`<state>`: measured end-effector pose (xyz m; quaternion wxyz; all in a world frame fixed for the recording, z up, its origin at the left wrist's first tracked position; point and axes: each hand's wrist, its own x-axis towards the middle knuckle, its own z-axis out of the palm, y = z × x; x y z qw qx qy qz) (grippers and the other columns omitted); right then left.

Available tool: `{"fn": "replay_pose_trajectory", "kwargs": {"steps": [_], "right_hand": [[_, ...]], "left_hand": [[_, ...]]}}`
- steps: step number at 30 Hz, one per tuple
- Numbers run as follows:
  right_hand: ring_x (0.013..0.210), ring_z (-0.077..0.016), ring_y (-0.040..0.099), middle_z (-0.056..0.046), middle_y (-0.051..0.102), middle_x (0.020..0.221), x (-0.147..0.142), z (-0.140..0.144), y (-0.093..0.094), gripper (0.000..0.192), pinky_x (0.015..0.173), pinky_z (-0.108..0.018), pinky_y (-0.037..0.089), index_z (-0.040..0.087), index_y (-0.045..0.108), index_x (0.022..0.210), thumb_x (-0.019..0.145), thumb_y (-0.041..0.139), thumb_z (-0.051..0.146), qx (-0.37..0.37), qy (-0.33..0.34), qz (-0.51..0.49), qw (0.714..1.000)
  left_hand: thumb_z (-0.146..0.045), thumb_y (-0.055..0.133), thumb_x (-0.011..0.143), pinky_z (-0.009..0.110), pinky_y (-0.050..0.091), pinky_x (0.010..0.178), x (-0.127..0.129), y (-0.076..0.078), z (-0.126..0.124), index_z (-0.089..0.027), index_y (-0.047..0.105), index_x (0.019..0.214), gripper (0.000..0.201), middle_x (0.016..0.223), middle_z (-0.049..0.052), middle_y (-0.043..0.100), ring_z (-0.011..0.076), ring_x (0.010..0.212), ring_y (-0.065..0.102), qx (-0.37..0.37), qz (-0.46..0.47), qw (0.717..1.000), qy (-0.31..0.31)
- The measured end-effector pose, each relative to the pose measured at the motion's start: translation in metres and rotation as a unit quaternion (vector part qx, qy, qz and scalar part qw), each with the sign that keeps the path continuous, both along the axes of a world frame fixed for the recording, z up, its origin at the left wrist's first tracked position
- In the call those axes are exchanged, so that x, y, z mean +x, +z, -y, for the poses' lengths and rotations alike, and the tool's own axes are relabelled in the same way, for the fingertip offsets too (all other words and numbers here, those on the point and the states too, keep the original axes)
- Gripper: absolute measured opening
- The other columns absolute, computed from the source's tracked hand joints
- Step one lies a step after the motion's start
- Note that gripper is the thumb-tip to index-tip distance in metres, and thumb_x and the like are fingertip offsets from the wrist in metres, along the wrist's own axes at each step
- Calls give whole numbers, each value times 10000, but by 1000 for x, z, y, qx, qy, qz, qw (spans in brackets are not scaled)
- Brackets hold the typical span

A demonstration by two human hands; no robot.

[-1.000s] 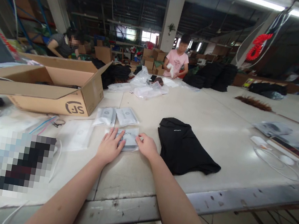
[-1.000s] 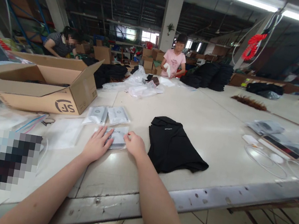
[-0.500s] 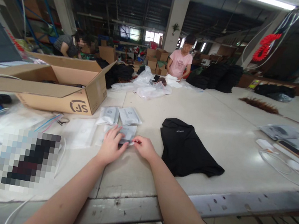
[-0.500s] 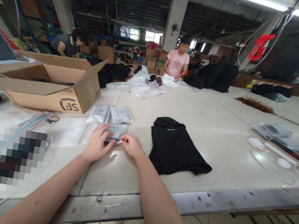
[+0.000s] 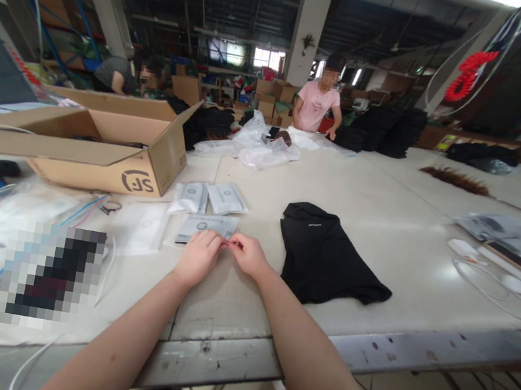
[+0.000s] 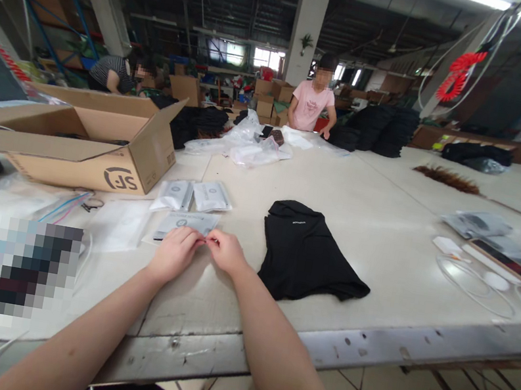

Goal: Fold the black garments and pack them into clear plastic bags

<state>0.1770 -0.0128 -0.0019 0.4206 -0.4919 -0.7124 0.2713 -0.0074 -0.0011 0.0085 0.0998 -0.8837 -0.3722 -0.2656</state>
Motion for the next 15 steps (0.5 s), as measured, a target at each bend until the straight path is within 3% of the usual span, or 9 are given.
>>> {"fn": "replay_pose_trajectory", "kwargs": {"steps": [7,11,15], "right_hand": [[544,-145,586,26,618,665,5,-7,-3,155,579,-251,442,221,607,834,878,562,362,12,-86,-137,987],[721,-178,632,-24,668,795,9,-10,0,171,712,-280,489,221,576,851,891,521,377,56,-175,-146,972],[896,-192,623,-50,681,931,15,-12,3,167,844,-306,491,241,541,915,929,429,363,30,-281,-106,953]], "left_hand": [[-278,370,1011,418,375,819,-9,2,-3,-199,656,964,300,955,114,670,275,925,583,15,17,996,83],[-270,387,996,470,348,878,-10,6,-1,-205,660,974,281,972,122,676,298,955,569,21,34,991,131],[-268,396,993,525,302,955,-6,7,4,-215,648,992,257,1032,121,682,337,1104,529,34,46,984,170]]}}
